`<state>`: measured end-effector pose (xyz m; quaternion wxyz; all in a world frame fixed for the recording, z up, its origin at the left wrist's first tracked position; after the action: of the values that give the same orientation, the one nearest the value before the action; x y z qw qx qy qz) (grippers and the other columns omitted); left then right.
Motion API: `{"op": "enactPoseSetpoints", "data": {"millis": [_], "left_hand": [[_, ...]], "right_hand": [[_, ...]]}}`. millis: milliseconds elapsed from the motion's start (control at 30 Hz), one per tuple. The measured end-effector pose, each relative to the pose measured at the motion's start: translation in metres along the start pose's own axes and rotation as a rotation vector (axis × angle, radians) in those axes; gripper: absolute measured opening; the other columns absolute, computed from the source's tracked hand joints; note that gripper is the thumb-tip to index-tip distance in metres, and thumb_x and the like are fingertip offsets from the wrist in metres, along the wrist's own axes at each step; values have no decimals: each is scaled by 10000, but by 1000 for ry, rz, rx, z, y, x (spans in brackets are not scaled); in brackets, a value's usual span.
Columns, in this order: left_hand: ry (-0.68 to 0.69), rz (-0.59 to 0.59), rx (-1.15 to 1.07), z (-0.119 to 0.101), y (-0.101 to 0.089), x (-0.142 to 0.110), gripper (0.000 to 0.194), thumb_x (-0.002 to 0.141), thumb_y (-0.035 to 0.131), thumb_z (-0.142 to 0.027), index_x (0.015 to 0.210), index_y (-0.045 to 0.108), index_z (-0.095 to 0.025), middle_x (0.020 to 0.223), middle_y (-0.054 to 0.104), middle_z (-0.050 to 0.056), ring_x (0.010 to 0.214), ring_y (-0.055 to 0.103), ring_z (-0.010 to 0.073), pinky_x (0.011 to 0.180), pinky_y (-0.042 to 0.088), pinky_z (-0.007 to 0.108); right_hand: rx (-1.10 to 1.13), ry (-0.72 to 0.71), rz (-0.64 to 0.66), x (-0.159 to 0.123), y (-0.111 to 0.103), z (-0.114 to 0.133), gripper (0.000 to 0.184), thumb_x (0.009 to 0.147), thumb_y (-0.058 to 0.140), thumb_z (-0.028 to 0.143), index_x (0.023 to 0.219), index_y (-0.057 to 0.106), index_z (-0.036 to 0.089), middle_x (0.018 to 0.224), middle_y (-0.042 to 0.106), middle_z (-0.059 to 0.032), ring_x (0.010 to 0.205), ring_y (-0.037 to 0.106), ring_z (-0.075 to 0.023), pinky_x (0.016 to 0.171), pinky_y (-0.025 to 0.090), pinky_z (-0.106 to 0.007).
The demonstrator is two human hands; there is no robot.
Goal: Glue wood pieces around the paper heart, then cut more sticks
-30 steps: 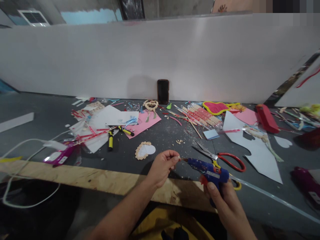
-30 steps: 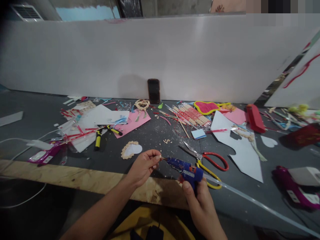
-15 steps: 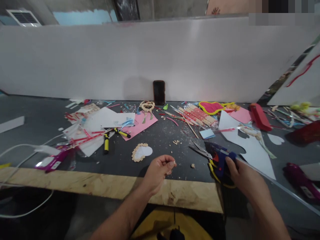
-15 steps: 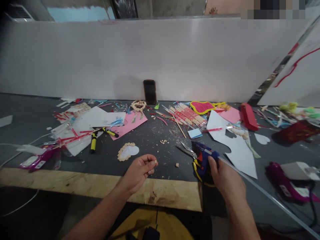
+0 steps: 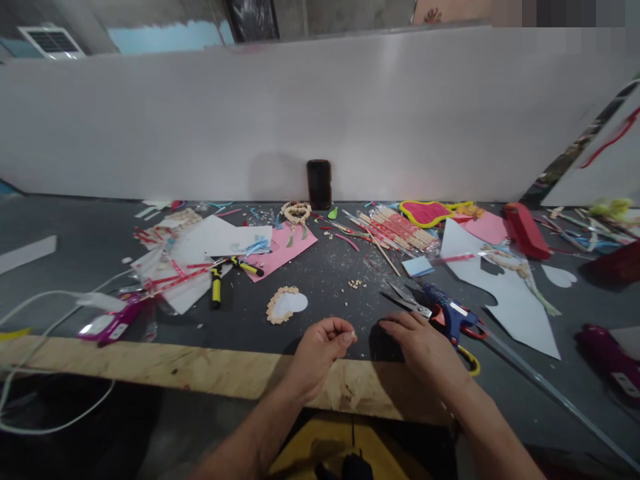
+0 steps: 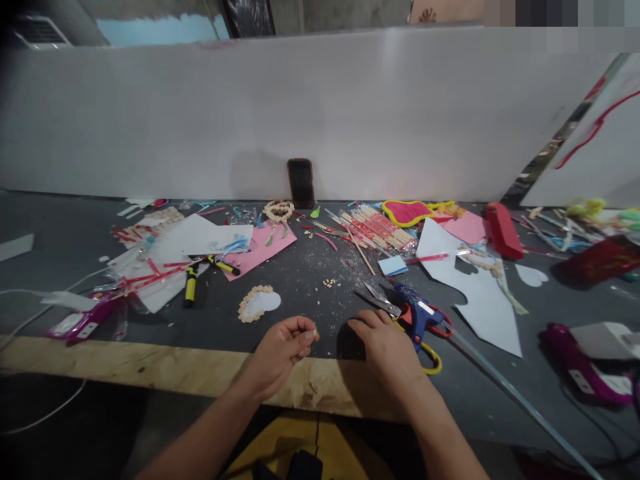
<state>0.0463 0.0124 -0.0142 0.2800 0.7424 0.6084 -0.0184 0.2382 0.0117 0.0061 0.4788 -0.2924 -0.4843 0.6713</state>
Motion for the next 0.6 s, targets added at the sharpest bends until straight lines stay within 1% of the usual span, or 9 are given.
{"op": "enactPoseSetpoints", "data": {"millis": [100, 167, 233, 333, 400, 500, 600], "left_hand": [[-4, -5, 5, 0, -1, -1, 199, 640, 717, -269, 741, 601, -142, 668, 609, 0, 517, 404, 45, 508, 276, 178], [2, -16, 13, 0, 1, -1, 197, 633, 719, -270, 731, 604, -144, 663, 605, -3, 533, 423, 53, 521, 291, 179], [31, -22, 35, 1, 3, -2, 186, 634, 714, -268, 722, 607, -144, 657, 593, -7, 586, 462, 71, 567, 330, 183], [106, -5, 108, -1, 8, -5, 157, 663, 686, -265, 725, 611, -142, 662, 578, -10, 645, 486, 93, 631, 367, 197], [164, 5, 184, -4, 11, -9, 137, 695, 653, -263, 747, 614, -142, 682, 580, -6, 659, 489, 102, 641, 378, 204], [248, -8, 317, -9, 13, -16, 116, 740, 605, -255, 768, 618, -143, 714, 595, 4, 684, 505, 114, 655, 393, 211], [310, -33, 456, -13, 15, -23, 110, 767, 574, -250, 776, 624, -152, 729, 610, 8, 697, 527, 121, 660, 403, 213]], "right_hand": [[72, 36, -4, 4, 3, -1, 351, 762, 397, 37, 923, 654, 213, 956, 644, -74, 901, 565, -215, 818, 435, -352], [112, 66, -25, 4, 5, 0, 274, 804, 411, 105, 922, 640, 196, 926, 653, -77, 877, 583, -216, 800, 445, -351], [171, 103, -52, 2, 6, 3, 221, 841, 424, 197, 948, 616, 191, 919, 662, -69, 844, 604, -198, 759, 467, -316], [292, 149, -88, -4, 7, 14, 227, 863, 425, 303, 987, 581, 194, 857, 675, -40, 742, 628, -148, 660, 489, -238], [458, 202, -123, -8, 5, 24, 233, 848, 452, 342, 976, 575, 191, 795, 672, -28, 676, 626, -136, 605, 491, -220], [676, 278, -173, -11, 3, 35, 225, 785, 534, 369, 899, 596, 185, 719, 660, -20, 602, 608, -136, 538, 481, -217], [661, 296, -203, -13, 0, 41, 194, 738, 582, 359, 826, 618, 191, 675, 653, -10, 567, 593, -133, 509, 463, -214]]}}
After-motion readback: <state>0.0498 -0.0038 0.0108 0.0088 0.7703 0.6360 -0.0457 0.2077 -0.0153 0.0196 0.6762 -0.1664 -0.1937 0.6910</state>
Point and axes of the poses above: each hand's wrist, its own x-axis towards the middle knuckle, its own y-axis out of the palm, z = x × y, the point moved 2 cm from there along x, towards the middle knuckle
